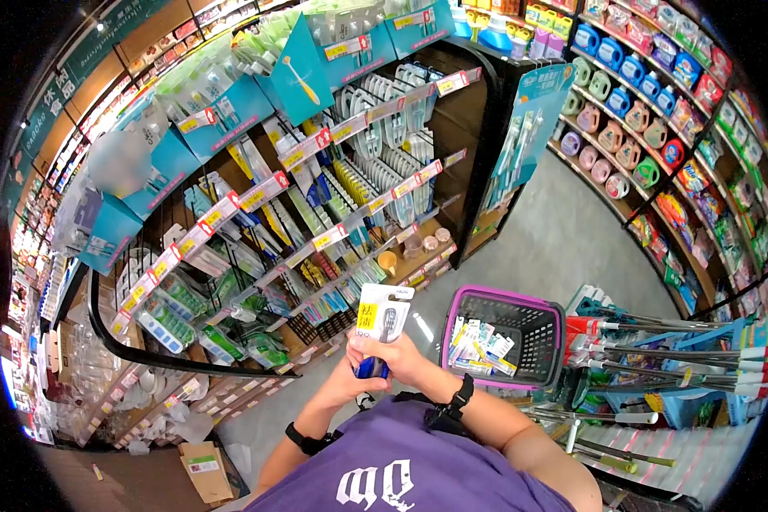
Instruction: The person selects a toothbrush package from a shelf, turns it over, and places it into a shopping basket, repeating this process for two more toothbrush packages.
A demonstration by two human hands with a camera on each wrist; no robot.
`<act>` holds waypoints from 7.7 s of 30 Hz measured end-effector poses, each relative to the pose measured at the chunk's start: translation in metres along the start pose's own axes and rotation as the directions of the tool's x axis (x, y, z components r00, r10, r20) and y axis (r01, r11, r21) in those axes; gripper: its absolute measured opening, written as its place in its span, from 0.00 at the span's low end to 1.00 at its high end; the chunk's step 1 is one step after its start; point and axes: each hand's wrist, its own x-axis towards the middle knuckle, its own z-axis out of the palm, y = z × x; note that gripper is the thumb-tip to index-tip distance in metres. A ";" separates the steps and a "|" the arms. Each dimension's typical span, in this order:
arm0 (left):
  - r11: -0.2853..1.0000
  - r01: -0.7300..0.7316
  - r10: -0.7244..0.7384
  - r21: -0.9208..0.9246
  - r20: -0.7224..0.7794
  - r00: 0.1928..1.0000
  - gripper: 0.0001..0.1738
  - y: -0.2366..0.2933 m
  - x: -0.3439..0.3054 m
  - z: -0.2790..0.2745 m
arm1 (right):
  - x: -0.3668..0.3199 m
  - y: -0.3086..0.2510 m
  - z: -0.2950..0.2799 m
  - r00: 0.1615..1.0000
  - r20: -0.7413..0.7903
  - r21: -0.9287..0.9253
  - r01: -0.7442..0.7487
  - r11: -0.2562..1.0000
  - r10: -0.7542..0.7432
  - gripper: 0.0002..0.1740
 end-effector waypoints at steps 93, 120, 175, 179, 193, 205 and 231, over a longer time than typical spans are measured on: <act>0.943 -0.107 0.126 0.315 -0.042 0.991 0.09 0.052 0.024 0.014 | -0.070 -0.042 -0.053 0.954 -0.237 -0.579 -0.289 0.762 0.182 0.15; 0.979 -0.020 0.118 0.202 -0.483 0.868 0.10 0.055 -0.040 0.002 | 0.007 -0.004 -0.036 0.950 0.113 -0.422 -0.220 0.880 0.292 0.13; 0.994 0.021 -0.021 0.109 0.000 1.000 0.10 0.050 0.028 -0.016 | -0.037 0.007 -0.039 0.980 -0.137 -0.642 -0.198 0.741 0.143 0.15; 0.985 -0.002 0.005 0.170 -0.014 1.000 0.09 0.063 0.027 -0.016 | -0.035 0.016 -0.044 0.988 -0.084 -0.619 -0.153 0.771 0.129 0.16; 0.958 -0.083 0.125 0.274 -0.138 0.983 0.08 0.059 0.019 -0.030 | -0.005 0.009 -0.041 0.989 0.001 -0.665 -0.110 0.739 0.148 0.13; 0.982 -0.083 0.118 0.169 -0.211 0.970 0.10 0.069 0.005 -0.036 | 0.007 -0.015 -0.036 0.940 0.052 -0.754 -0.185 0.631 0.337 0.15; 0.977 -0.030 0.072 0.211 -0.195 0.978 0.13 0.051 -0.005 -0.009 | -0.027 -0.008 -0.054 0.979 0.029 -0.591 -0.146 0.793 0.201 0.11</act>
